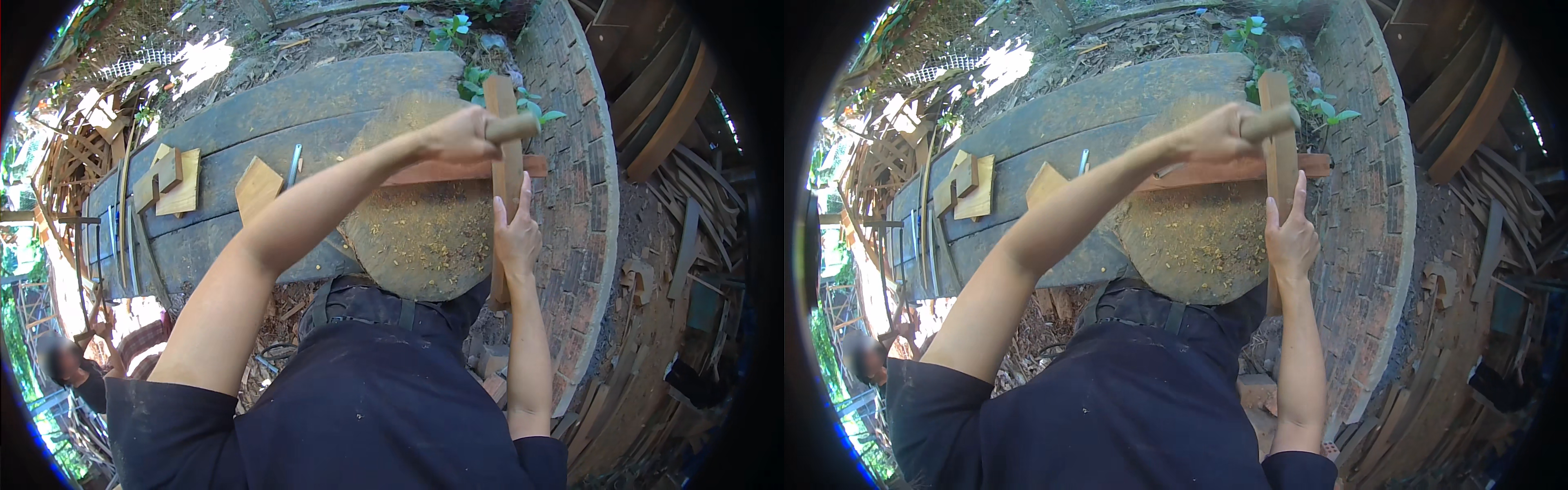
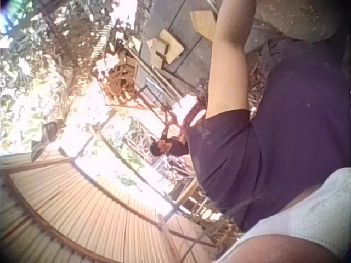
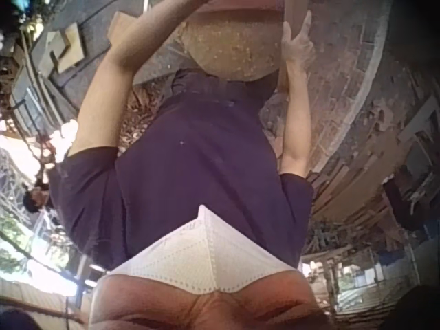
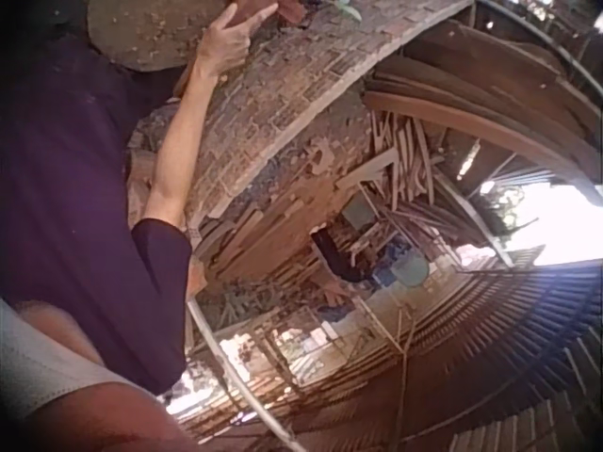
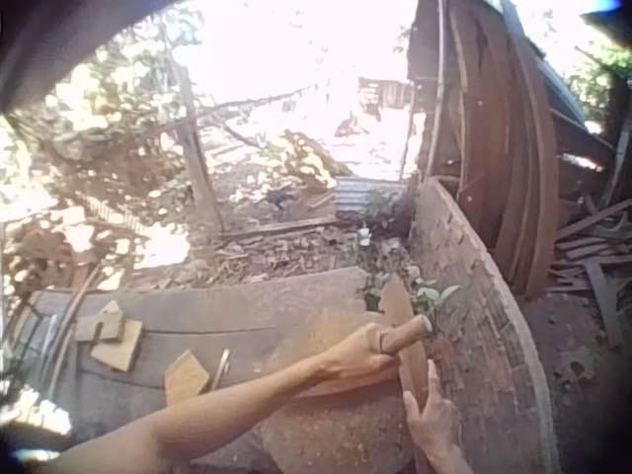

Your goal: The person chisels a piece of wood by placing a chisel onto the wood and striking it repeatedly with a wooden block.

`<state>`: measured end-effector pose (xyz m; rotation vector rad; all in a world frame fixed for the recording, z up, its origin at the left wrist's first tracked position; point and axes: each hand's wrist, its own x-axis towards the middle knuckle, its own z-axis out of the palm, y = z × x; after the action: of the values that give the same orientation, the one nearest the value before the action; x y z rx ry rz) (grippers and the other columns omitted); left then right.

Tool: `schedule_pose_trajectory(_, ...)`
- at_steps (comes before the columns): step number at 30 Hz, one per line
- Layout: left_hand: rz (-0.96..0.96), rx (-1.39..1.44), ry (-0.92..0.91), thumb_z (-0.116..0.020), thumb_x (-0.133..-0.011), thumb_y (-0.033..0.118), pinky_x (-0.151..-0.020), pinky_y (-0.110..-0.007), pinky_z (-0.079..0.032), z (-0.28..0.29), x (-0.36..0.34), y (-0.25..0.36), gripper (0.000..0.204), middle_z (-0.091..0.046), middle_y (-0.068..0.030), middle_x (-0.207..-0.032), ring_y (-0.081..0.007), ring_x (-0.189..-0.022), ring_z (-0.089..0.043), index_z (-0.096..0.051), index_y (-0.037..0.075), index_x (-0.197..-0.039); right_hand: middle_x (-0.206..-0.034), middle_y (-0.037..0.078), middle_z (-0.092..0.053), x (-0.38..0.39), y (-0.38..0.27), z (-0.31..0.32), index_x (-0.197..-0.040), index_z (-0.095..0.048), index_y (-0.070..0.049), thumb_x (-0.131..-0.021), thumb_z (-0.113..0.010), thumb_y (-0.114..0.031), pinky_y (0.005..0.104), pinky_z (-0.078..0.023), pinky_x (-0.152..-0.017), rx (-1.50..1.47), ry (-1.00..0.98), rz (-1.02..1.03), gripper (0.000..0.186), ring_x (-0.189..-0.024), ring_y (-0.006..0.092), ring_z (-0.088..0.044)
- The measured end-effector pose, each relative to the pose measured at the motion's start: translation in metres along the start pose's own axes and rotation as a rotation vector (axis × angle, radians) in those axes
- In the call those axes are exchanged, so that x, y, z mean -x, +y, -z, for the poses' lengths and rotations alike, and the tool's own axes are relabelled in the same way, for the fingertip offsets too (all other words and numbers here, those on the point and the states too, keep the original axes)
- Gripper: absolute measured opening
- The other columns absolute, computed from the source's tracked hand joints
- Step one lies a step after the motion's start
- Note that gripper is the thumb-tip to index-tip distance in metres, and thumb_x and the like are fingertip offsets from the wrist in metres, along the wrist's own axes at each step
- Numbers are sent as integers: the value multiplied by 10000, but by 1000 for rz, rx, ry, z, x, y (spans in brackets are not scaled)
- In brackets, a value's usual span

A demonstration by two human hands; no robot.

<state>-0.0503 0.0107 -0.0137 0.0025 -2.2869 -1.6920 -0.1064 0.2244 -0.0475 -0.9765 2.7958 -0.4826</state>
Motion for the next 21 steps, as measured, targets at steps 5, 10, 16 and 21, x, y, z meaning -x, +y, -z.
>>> schedule_pose_trajectory(5, 193, 46, -288, -704, -768, 174, -421, -228, -336, -1, -1, 20, 183, -499, 59, -576, -61, -473, -460, -564, 94, -680, -787, 276, -673, 4, 7, -2, -1517, -175, -263, -933, -530, -427, 592, -501, -680, 15, 51, 7, 703, -781, 493, -649)
schedule_pose_trajectory(10, 678, 117, -1100, -713, -807, 205, -346, -207, -222, -36, -11, 2, 285, -447, 83, -513, -5, -404, -369, -513, 161, -608, -789, 269, -677, 1, 8, -6, -1518, -177, -260, -915, -546, -458, 591, -505, -670, -16, 88, 45, 734, -776, 491, -653)
schedule_pose_trajectory(16, 213, -73, -890, -715, -786, 178, -388, -254, -315, -62, 19, -17, 166, -520, 18, -545, -61, -433, -421, -634, 50, -717, -782, 265, -679, 5, 5, -4, -1520, -174, -257, -914, -546, -465, 574, -516, -665, -39, 8, -42, 741, -772, 485, -659)
schedule_pose_trajectory(21, 138, -134, 429, -726, -831, 286, -410, -255, -346, 46, 28, 38, 264, -558, 1, -620, -76, -431, -429, -687, 25, -837, -752, 265, -673, 5, 7, -5, -1518, -183, -253, -927, -532, -449, 565, -519, -657, -1, 76, 17, 714, -746, 474, -662)
